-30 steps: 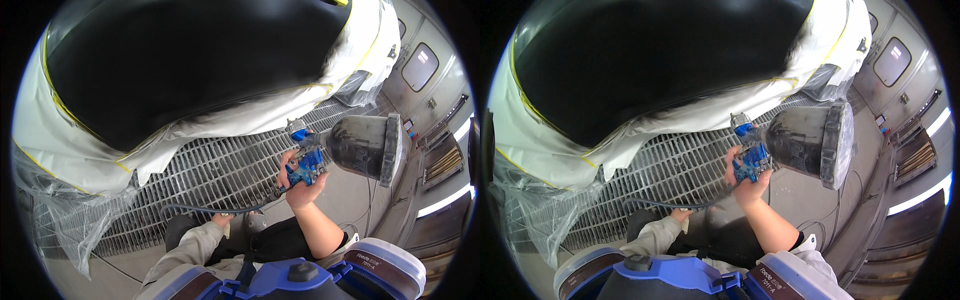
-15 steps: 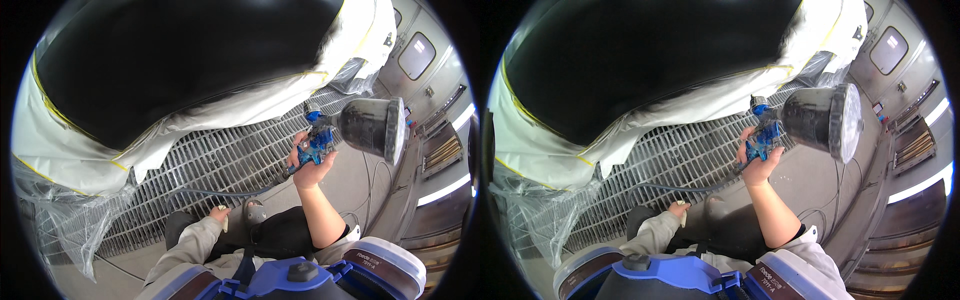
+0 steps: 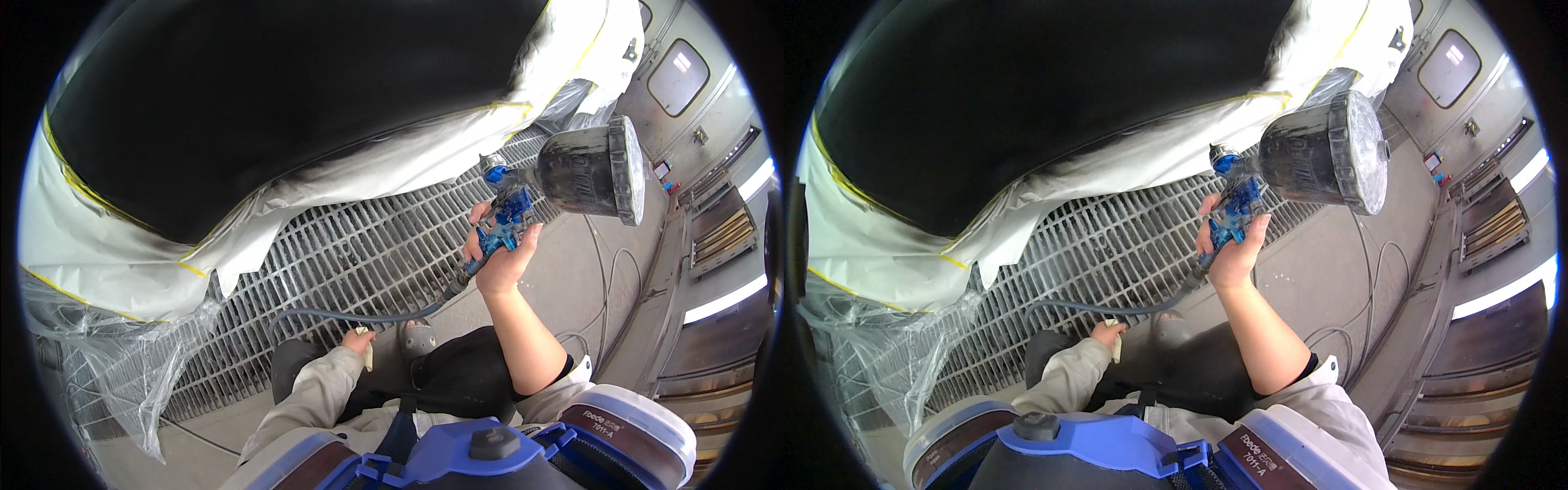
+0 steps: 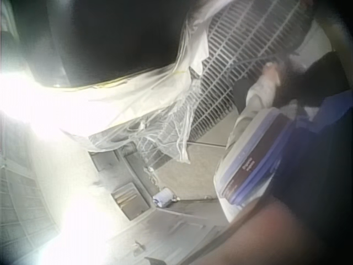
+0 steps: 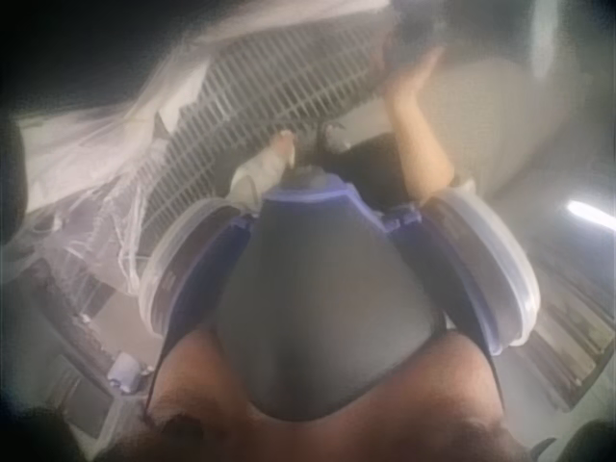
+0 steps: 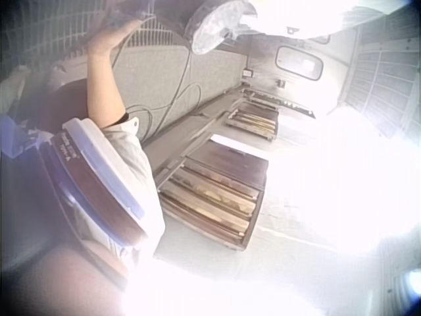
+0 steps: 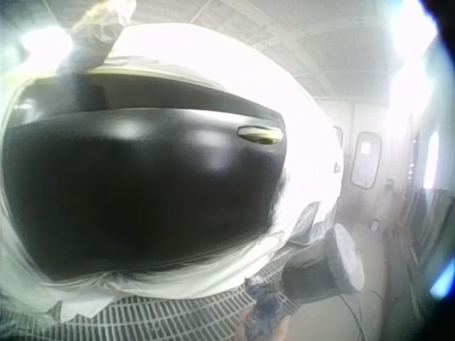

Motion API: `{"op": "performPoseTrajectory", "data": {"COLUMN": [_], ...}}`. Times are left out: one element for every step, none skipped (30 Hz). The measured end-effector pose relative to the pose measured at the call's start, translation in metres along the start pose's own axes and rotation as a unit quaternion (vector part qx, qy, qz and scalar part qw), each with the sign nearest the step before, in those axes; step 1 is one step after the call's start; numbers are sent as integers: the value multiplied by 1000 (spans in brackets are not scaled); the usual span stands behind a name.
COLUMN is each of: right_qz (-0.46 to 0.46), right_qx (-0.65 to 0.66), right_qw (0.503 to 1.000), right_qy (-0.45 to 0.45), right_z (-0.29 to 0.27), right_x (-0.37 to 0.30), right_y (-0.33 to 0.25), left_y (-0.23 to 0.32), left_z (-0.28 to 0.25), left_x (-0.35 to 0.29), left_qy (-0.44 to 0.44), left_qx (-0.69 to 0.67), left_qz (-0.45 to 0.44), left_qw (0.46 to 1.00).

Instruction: The person uses a spray gun to apply black paint to a car door in a paint booth. The door is masked with white protective sheeting and yellow tape. The person moves the spray gun in steady horizontal passes across the door surface.

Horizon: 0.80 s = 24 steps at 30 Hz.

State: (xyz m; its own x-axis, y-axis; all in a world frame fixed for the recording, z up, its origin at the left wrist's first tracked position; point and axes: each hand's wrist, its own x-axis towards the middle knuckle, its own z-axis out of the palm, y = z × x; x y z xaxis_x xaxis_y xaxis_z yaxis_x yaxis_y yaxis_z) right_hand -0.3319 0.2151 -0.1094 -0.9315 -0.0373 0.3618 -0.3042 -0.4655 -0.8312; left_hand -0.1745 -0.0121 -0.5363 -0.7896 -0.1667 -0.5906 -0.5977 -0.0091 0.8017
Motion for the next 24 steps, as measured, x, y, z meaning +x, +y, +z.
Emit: {"op": "performPoseTrajectory", "data": {"right_qz": [2, 1, 1, -2, 2, 3, 3, 5, 6, 7, 10, 12, 15, 16, 18, 20, 17, 16, 12, 15, 16, 14, 20, 22], "right_qx": [1, 2, 2, 1, 6, 10, 12, 6, -2, -11, -6, -2, 3, 1, -1, -2, 4, 9, 14, 15, 15, 15, 16, 16], "right_qw": [1000, 1000, 1000, 1000, 1000, 1000, 1000, 1000, 1000, 1000, 1000, 1000, 1000, 1000, 1000, 1000, 1000, 1000, 1000, 1000, 1000, 1000, 1000, 1000], "right_qy": [3, 7, 11, 13, 18, 21, 22, 17, 8, 0, -1, -2, -2, 0, 1, 3, 1, 0, -5, -5, -10, -19, -14, -15], "right_z": [1, 2, 2, 3, 3, 3, 3, 3, 2, 2, 2, 2, 2, 2, 2, 3, 4, 5, 6, 7, 7, 8, 8, 9], "right_x": [0, -1, -1, -1, -1, -2, -2, -1, 0, 0, 1, 1, 1, 1, 1, 0, 0, 0, -1, -1, -2, -2, -3, -3], "right_y": [1, 1, 1, 2, 2, 3, 4, 4, 4, 5, 6, 6, 7, 7, 7, 7, 7, 7, 7, 7, 7, 8, 8, 8], "left_y": [-1, -2, -3, -5, -7, -8, -8, -8, -5, -3, 0, 4, 8, 13, 16, 19, 20, 20, 20, 18, 15, 12, 8, 5], "left_z": [0, -1, -1, 0, 0, 0, 0, -1, -2, -3, -5, -6, -7, -6, -4, -2, -1, -1, -1, -1, 0, 1, 2, 1], "left_x": [3, 5, 6, 8, 8, 8, 7, 6, 4, 1, -3, -7, -10, -13, -16, -19, -21, -21, -20, -19, -19, -17, -15, -14], "left_qy": [7, 17, 15, 17, 20, 20, 22, 27, 6, -12, -30, -32, -34, -34, -21, -6, 9, 5, 1, 0, -4, -5, -5, -10], "left_qx": [21, 40, 17, -8, -31, -25, -17, -5, -7, -5, -2, 17, 36, 54, 31, 7, -19, -39, -62, -80, -90, -95, -102, -103], "left_qz": [-24, -50, -45, -42, -46, -35, -31, -37, -17, -8, 1, 0, -1, 0, -4, -4, -2, -1, 2, -7, 7, 8, 13, 18], "left_qw": [999, 998, 999, 999, 998, 999, 999, 999, 1000, 1000, 1000, 999, 999, 998, 999, 1000, 1000, 999, 998, 997, 996, 995, 995, 994]}}
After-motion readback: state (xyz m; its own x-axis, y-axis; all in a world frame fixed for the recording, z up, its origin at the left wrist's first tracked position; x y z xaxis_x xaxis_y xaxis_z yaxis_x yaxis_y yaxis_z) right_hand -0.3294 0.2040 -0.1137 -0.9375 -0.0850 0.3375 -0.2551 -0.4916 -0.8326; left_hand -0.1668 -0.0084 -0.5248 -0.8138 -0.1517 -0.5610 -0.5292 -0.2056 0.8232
